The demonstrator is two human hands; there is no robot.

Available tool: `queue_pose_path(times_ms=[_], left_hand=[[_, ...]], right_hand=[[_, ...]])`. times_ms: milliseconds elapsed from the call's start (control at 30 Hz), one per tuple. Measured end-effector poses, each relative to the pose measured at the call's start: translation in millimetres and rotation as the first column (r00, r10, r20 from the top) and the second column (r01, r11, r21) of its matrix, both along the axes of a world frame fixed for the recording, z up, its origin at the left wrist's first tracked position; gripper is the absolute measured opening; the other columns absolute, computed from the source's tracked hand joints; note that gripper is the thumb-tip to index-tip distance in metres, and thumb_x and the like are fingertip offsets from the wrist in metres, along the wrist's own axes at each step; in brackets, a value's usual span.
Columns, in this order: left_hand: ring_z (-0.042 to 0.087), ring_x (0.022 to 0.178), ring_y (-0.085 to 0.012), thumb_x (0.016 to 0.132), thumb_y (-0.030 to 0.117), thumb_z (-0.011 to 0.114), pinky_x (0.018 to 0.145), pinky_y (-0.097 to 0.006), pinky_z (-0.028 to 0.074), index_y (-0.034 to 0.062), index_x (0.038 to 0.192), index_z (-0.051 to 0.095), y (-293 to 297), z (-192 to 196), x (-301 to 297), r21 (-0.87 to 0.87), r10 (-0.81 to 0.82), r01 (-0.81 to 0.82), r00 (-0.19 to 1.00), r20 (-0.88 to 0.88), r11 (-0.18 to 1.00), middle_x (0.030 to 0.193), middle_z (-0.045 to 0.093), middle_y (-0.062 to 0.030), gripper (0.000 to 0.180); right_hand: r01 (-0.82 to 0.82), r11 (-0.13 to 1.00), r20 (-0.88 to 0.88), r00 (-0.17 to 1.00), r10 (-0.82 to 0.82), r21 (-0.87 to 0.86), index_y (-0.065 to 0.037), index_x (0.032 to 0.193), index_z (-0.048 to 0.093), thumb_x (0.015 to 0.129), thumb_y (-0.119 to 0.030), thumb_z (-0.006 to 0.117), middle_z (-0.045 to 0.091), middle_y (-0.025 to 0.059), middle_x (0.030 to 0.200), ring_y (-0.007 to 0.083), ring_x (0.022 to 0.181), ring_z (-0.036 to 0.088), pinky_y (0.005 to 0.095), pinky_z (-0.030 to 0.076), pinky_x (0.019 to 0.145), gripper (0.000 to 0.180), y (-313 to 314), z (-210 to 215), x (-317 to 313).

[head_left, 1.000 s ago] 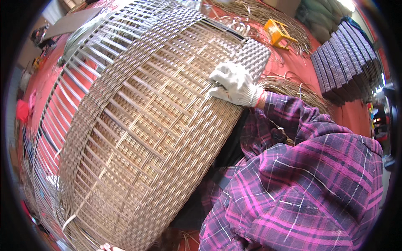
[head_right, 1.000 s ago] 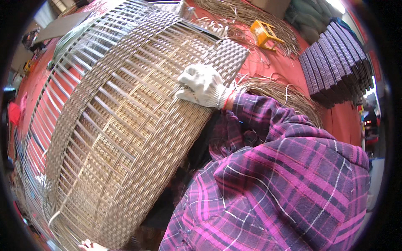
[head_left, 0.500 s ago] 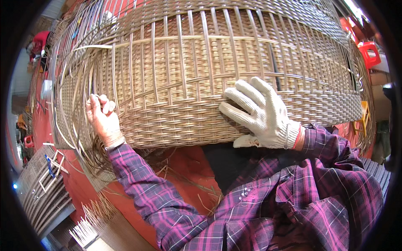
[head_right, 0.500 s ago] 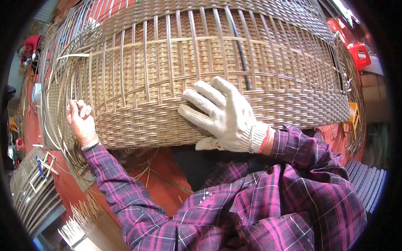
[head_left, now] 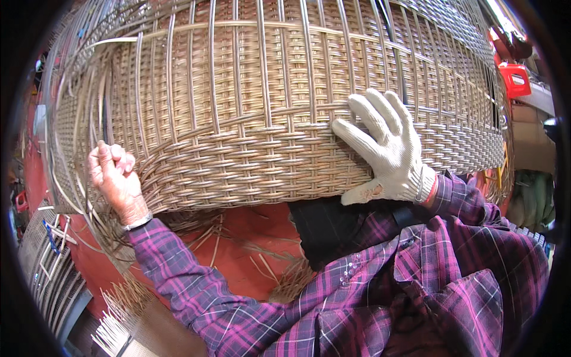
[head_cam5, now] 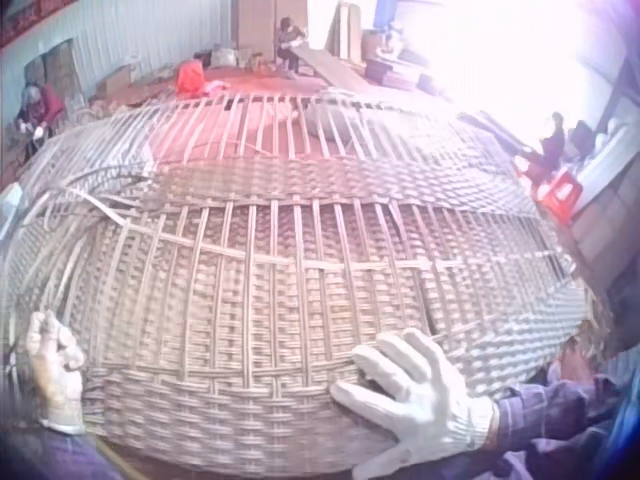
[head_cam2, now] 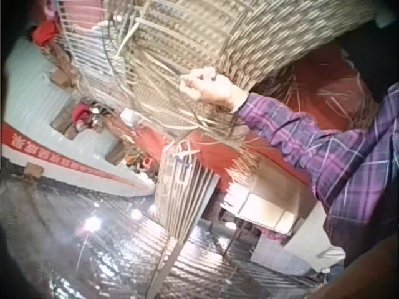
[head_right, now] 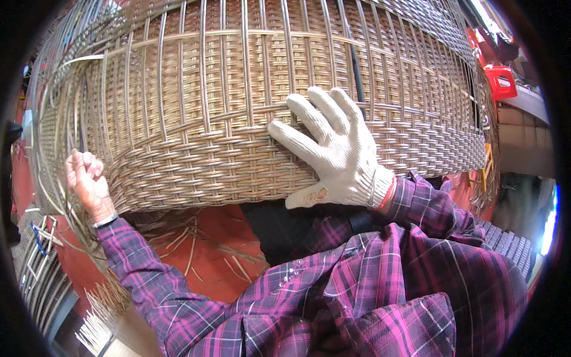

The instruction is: The person weaves thin strips of natural fiber through the vertical ribs of a large basket frame. They repeatedly pull strips through the frame, adjust tension, and rotate the basket to continue weaving around its circumference.

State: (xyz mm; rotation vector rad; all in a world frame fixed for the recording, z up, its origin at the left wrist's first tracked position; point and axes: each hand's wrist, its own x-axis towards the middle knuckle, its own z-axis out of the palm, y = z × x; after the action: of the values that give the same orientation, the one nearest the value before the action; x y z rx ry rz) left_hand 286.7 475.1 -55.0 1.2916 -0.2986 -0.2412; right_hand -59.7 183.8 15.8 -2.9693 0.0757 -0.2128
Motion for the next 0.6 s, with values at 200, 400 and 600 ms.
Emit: queue_pose_path(times_ms=[200, 400, 600], left_hand=[[0.04, 0.061, -0.0078, 0.098, 0.02, 0.057, 0.052, -0.021, 0.035, 0.0108, 0.094, 0.05, -12, 7, 10, -0.025, -0.039, 0.04, 0.999, 0.038, 0.999, 0.078, 0.048, -0.0021, 0.012], [0.058, 0.085, -0.0232, 0.09, 0.002, 0.046, 0.077, -0.035, 0.049, -0.0013, 0.119, 0.052, -45, 34, 11, 0.472, 0.0, -0.736, 0.54, 0.842, 0.485, 0.107, 0.056, -0.0176, 0.03], [0.053, 0.117, -0.0295, 0.08, -0.01, 0.051, 0.098, -0.041, 0.046, 0.0002, 0.112, 0.061, -183, 49, -118, 0.417, -0.261, -0.272, 0.464, 0.847, 0.867, 0.119, 0.057, -0.0151, 0.035]], right_hand=[[0.018, 0.991, 0.136, 0.99, -0.036, 0.136, -0.012, 0.128, 0.054, 0.049, -0.054, 0.078, 0.051, 0.0187, 0.127, 0.0381, 0.12, 0.047, 0.0554, 0.033, 0.103, 0.092, -23, 9, -19], [0.117, 0.986, 0.27, 0.952, -0.144, 0.116, -0.012, 0.132, 0.05, 0.062, -0.058, 0.076, 0.05, 0.0161, 0.133, 0.0339, 0.128, 0.045, 0.055, 0.029, 0.108, 0.087, -63, 17, -46], [0.583, 0.811, 0.25, 0.794, -0.555, -0.051, -0.012, 0.133, 0.05, 0.073, -0.064, 0.068, 0.05, 0.0164, 0.137, 0.0346, 0.131, 0.043, 0.0562, 0.024, 0.112, 0.082, -110, -7, -129]])
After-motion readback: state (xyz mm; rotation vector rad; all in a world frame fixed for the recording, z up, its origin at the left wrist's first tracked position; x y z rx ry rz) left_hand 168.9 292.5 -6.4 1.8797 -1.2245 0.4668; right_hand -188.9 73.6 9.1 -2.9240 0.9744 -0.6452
